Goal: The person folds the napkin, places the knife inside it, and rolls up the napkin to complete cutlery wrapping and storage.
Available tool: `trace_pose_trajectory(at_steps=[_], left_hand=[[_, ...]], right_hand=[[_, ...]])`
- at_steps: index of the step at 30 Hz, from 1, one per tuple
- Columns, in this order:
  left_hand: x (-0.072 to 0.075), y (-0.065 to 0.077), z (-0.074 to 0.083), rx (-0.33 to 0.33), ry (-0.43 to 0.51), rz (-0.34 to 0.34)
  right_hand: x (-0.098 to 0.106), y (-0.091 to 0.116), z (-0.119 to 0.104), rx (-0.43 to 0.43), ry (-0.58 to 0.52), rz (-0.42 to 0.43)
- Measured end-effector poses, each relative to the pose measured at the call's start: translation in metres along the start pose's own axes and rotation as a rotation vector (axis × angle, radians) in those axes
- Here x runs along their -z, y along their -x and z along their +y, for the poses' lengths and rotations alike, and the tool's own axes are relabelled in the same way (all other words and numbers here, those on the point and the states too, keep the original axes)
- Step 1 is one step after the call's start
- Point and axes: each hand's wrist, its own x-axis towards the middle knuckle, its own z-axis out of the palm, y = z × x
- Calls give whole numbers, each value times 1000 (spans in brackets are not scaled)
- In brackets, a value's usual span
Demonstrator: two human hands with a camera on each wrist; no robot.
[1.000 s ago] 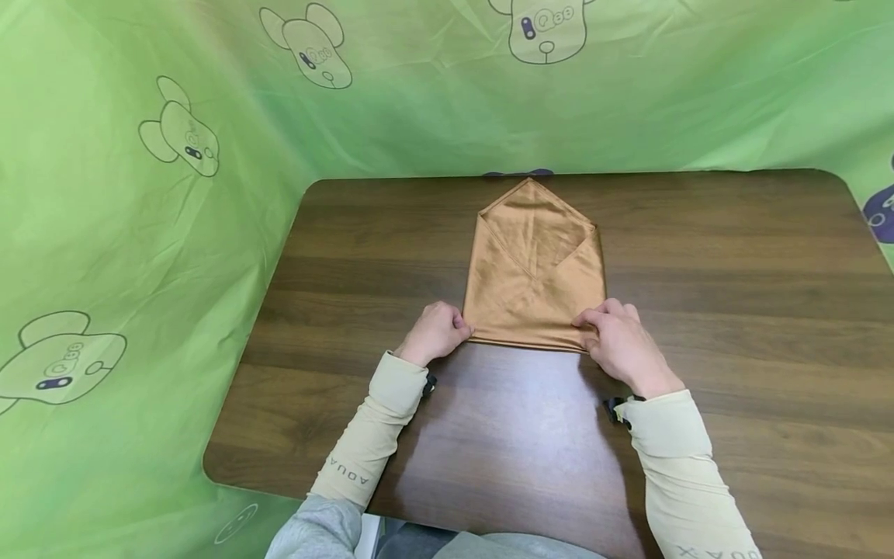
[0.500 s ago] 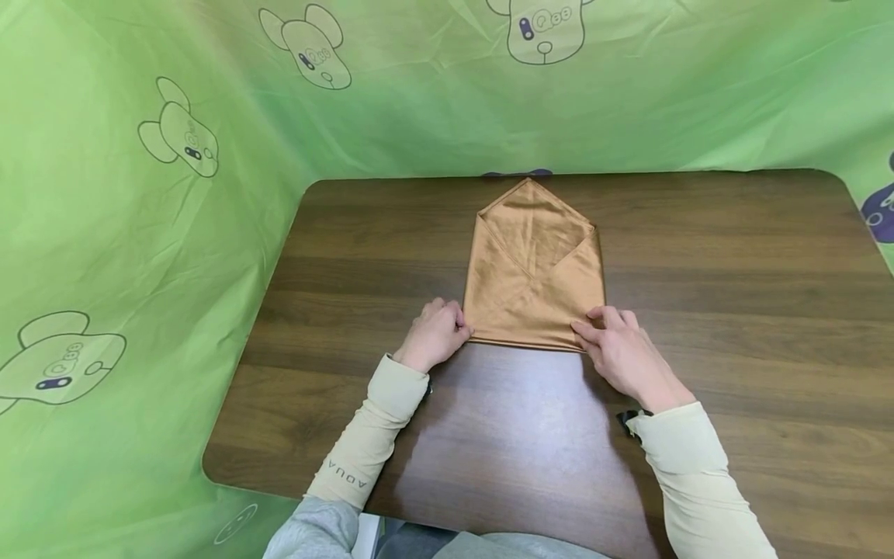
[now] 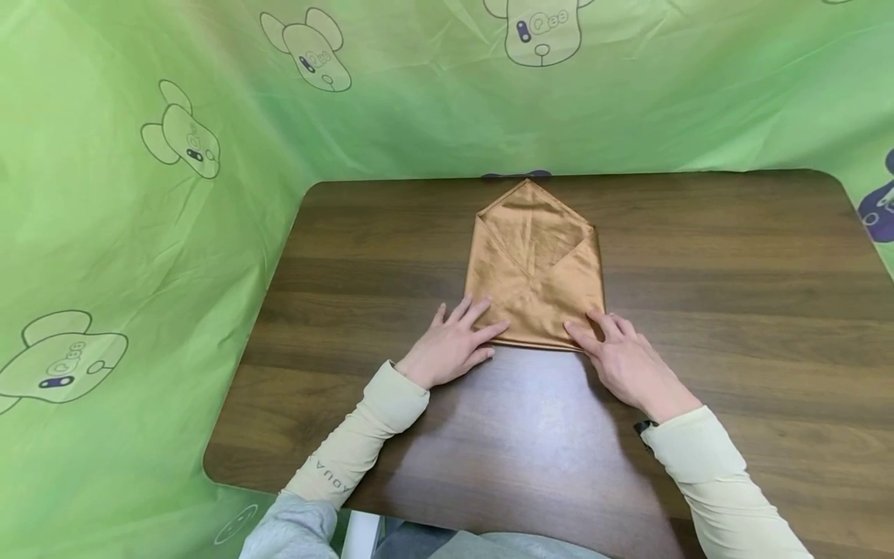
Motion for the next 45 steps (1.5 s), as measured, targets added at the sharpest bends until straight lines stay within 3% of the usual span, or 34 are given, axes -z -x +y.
trace_pose_trajectory(at_steps=[5,11,23,41,45], left_hand=[[-1,5,-2,42,-1,-65],[-1,9,-6,71,-14,-102],[3,13,-20,22,-130,-92],[6,6,-27,-132,-317,176],[5,5,-27,-151,-328,205]], right_hand=[[0,2,3,33,16,-26],[2,8,15,140,52,-51],[5,10,34,261,146,-11],[4,7,36,349,176,103],[4,6,34,363,170,142]])
